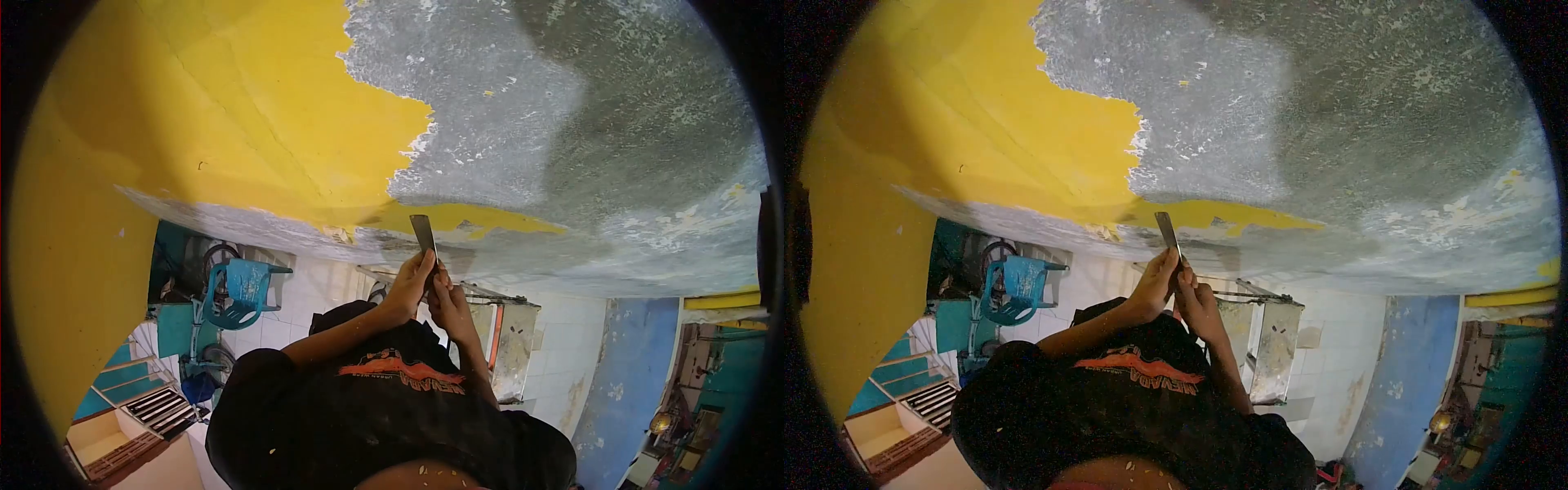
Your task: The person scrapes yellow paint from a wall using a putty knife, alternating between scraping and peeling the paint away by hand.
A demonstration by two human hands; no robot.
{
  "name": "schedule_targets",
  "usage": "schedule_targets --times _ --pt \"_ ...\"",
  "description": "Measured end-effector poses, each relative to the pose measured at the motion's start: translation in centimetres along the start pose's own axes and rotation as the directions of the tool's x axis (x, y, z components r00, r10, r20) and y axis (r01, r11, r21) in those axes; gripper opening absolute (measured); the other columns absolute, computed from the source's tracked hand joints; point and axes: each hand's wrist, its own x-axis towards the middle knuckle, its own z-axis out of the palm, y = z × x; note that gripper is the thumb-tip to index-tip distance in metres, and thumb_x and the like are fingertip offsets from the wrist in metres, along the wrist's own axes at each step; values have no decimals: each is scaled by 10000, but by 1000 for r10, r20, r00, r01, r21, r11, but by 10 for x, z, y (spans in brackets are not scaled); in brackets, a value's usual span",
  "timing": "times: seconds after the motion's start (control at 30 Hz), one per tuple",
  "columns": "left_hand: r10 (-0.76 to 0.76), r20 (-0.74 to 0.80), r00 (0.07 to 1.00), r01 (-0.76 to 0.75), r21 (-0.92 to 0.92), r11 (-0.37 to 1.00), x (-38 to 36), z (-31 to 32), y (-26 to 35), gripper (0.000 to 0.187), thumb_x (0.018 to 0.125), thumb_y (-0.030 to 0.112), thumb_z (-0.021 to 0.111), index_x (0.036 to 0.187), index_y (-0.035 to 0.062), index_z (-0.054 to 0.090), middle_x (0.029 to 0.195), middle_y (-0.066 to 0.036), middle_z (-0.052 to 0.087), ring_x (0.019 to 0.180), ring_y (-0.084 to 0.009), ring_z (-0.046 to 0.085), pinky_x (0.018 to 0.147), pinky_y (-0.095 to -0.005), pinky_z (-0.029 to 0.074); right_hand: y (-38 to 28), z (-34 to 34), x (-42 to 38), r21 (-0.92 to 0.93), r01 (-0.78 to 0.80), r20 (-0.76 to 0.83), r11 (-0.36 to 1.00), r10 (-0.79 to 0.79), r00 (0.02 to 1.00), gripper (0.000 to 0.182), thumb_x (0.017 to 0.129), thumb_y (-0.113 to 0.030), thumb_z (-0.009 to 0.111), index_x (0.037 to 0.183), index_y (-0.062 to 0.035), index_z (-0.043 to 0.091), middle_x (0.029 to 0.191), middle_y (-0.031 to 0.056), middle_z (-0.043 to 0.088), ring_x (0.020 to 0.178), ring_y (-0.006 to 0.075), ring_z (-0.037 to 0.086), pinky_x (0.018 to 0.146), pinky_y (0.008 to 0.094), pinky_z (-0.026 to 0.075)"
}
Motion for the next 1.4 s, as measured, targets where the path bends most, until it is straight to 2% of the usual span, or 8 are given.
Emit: schedule_targets --times 0.23,0.43,0.53,0.57,0.93,1.13,1.2,1.4 --pt "191 -102 976 -193 -7 981 21 -15 16 333 948 357 414 798 62 457 613 -24 448 604 -154 488 597 -282 434 -16 24 29 -150 50 -3 987 -51 999 463 938 -333 435 583 -35 432 492 -26 375 448 56 331 414 245 246" --pt "-89 47 995 93 -79 993 0 0 -10 327 946 371 416 827 73 481 687 -35 522 679 -153 531 614 -287 439 -5 -9 -9 -63 -47 -42 997 44 998 448 934 -301 453 584 -23 482 481 -15 379 451 62 347 422 254 278" --pt "-62 -105 993 69 63 996 11 -11 11 322 934 379 442 809 85 485 677 -20 508 652 -133 514 594 -273 433 -3 7 16 42 -51 -30 998 52 998 429 934 -309 455 598 -44 480 480 -26 355 442 54 330 424 233 264" --pt "155 -142 978 -149 52 987 22 -11 11 321 928 379 459 793 90 489 659 -12 489 615 -115 492 569 -262 425 -7 15 26 24 -63 -20 998 64 998 430 934 -318 454 605 -42 482 489 -23 369 452 55 332 432 231 265" --pt "-32 -44 999 35 75 997 9 -4 -6 386 942 413 407 812 59 489 686 -37 529 650 -124 541 622 -249 441 12 -13 11 -35 -33 15 999 33 999 403 949 -306 424 627 -73 490 499 -52 363 437 26 336 388 222 236" --pt "504 -187 843 -521 -52 852 24 -19 58 364 961 364 385 768 65 463 590 -10 442 541 -90 426 517 -238 383 -37 60 59 -217 318 136 923 -294 946 520 916 -389 467 678 67 543 524 46 496 475 123 435 445 314 348" --pt "469 -192 862 -488 -68 870 13 -27 64 369 963 354 380 757 60 462 601 -23 473 541 -89 447 511 -219 386 -35 69 51 -237 321 176 917 -284 942 526 919 -398 460 655 51 535 513 36 479 461 112 419 423 296 328" --pt "285 -73 956 -210 510 834 -11 -39 50 362 958 315 399 931 -11 554 822 -104 630 688 -112 586 497 -194 459 42 53 28 400 -177 374 899 17 927 548 926 -544 302 618 -99 390 489 -49 315 380 70 255 369 221 194"
